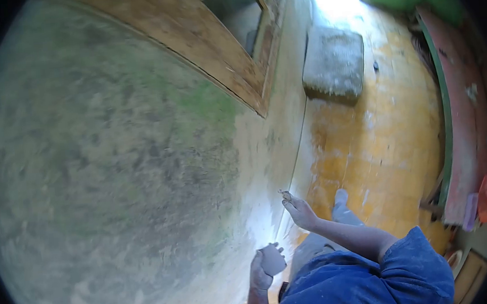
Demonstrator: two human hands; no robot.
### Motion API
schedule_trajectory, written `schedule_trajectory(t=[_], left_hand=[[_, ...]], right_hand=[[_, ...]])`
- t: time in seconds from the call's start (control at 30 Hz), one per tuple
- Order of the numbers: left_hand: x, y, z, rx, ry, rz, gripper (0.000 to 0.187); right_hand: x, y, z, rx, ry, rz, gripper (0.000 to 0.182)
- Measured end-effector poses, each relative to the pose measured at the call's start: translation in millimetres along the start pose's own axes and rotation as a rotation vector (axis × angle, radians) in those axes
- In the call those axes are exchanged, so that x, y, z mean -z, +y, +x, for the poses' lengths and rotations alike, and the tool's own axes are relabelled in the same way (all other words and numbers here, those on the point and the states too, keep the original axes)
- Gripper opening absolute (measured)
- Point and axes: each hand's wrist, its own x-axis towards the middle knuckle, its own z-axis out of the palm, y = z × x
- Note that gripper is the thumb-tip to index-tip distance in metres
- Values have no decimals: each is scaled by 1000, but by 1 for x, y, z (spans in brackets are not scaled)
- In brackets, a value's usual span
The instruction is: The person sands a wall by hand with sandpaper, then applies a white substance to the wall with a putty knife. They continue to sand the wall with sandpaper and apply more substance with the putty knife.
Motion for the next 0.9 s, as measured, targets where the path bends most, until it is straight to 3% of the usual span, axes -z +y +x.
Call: schedule_trajectory(t=[0.13, 0.2, 0.23, 0.27, 0.33, 0.43, 0.5, 0.57, 0.63, 0.67, 0.73, 0.8, 0.9], left_hand=[[-28, -10, 24, -84, 53, -292, 53], [-51, -9, 35, -97, 20, -430, 47], [-57, -17, 48, -189, 72, -455, 45], [-43, -32, 73, -156, 3, -527, 45], [-78, -21, 72, -252, 39, -563, 43], [-89, -14, 103, -87, 113, -676, 36], [-73, -25, 135, -184, 10, -692, 35], [-80, -25, 154, -314, -87, -728, 33], [-85, -5, 157, -234, 157, -658, 30], [-86, 1, 161, -253, 170, -713, 30], [-84, 8, 165, -228, 155, -740, 27], [-88, 16, 171, -208, 208, -790, 27], [-79, 2, 204, -197, 286, -829, 28]], right_hand=[[54, -71, 19, 2, -87, -100, 40], [76, -91, 33, 139, -28, -58, 40], [87, -102, 39, 139, -64, -100, 40], [96, -113, 44, 178, -16, -84, 35], [109, -137, 47, 217, -8, -105, 32], [117, -194, 48, 127, -35, 2, 30], [117, -225, 56, 431, -35, 21, 31], [117, -252, 69, 481, -87, 21, 32], [111, -281, 82, 798, -57, 279, 35], [107, -294, 87, 952, -13, 147, 39], [93, -330, 87, 1093, -22, 151, 46], [99, -348, 102, 1085, -76, 303, 50], [89, -386, 113, 1208, -280, 385, 49]])
